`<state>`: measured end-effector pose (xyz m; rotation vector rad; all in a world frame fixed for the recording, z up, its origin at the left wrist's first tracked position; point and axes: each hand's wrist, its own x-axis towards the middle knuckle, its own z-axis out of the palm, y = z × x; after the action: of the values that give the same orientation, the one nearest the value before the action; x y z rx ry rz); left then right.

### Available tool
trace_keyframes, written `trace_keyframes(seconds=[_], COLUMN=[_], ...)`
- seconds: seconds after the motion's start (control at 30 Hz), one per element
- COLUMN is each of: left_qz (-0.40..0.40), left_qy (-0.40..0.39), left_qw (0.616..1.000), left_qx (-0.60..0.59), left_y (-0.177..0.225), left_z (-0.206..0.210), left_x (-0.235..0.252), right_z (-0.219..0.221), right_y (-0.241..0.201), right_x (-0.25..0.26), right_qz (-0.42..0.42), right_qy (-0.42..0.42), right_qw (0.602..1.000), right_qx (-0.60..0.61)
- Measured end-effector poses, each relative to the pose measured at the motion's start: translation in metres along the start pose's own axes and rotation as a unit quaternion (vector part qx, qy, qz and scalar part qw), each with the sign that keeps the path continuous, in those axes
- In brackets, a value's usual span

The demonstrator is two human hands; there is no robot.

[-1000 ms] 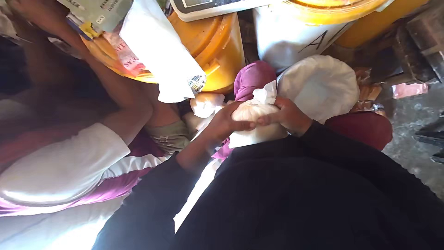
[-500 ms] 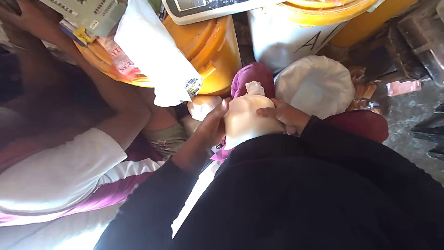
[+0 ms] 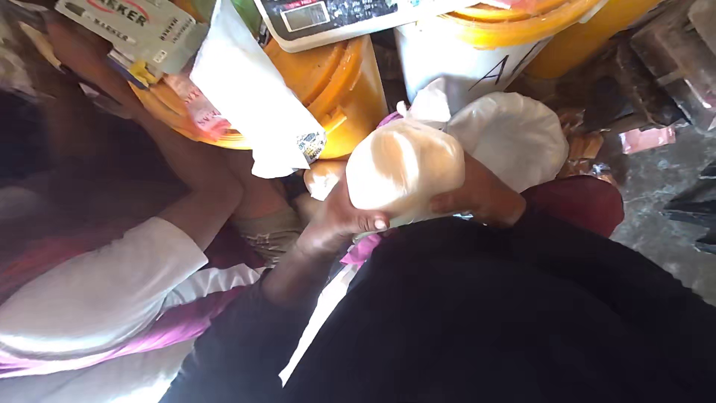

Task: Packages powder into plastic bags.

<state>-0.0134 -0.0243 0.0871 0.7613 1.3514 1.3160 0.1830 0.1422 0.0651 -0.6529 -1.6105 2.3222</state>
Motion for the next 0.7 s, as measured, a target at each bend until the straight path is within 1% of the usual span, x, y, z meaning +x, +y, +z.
trace_keyframes(seconds=[0.03,0.07,0.1,0.13,0.2,0.27,0.33,0.37,0.4,0.43,0.47,0.5,0.63,0.7], left_qz=[-0.005,0.001,0.006,0.003,-0.029,-0.077,-0.115,-0.12,-0.108,-0.081,-0.051,-0.027,0.064,0.065], left_qy=[-0.016,-0.028,-0.027,-0.018,0.02,0.012,-0.002,-0.002,-0.006,-0.026,-0.052,-0.055,0.011,0.099], left_qw=[1.0,1.0,0.999,0.999,0.999,0.997,0.993,0.993,0.993,0.992,0.984,0.973,0.939,0.931], left_qx=[-0.003,0.008,0.025,0.032,-0.004,-0.019,-0.001,-0.007,-0.038,-0.096,-0.165,-0.223,-0.339,-0.346], left_y=[0.002,0.004,0.007,0.007,0.004,0.005,0.012,0.013,0.009,0.0,-0.013,-0.026,-0.056,-0.059], left_z=[-0.002,-0.003,-0.002,-0.001,0.004,0.002,-0.001,-0.002,-0.006,-0.012,-0.018,-0.018,0.009,0.025], left_x=[0.003,0.004,0.003,0.002,0.005,0.011,0.013,0.013,0.013,0.015,0.018,0.021,0.027,0.029], right_z=[-0.001,-0.002,-0.004,-0.006,-0.008,-0.008,-0.004,-0.001,0.002,0.005,0.009,0.011,0.024,0.031], right_y=[-0.001,-0.002,-0.002,0.0,0.001,-0.002,0.0,0.005,0.009,0.014,0.018,0.021,0.026,0.029], right_x=[0.0,-0.001,-0.002,-0.003,0.0,0.005,0.005,0.005,0.005,0.006,0.008,0.011,0.012,0.006], right_qz=[0.003,-0.014,-0.033,-0.033,0.021,0.074,0.092,0.094,0.095,0.094,0.096,0.094,0.089,0.096], right_qy=[0.003,-0.002,-0.008,-0.015,-0.025,-0.026,0.001,0.019,0.039,0.059,0.081,0.104,0.159,0.144], right_qw=[1.0,0.999,0.998,0.998,0.999,0.995,0.991,0.986,0.978,0.969,0.96,0.954,0.951,0.957], right_qx=[-0.018,-0.041,-0.058,-0.049,0.011,0.061,0.1,0.136,0.18,0.22,0.25,0.266,0.249,0.232])
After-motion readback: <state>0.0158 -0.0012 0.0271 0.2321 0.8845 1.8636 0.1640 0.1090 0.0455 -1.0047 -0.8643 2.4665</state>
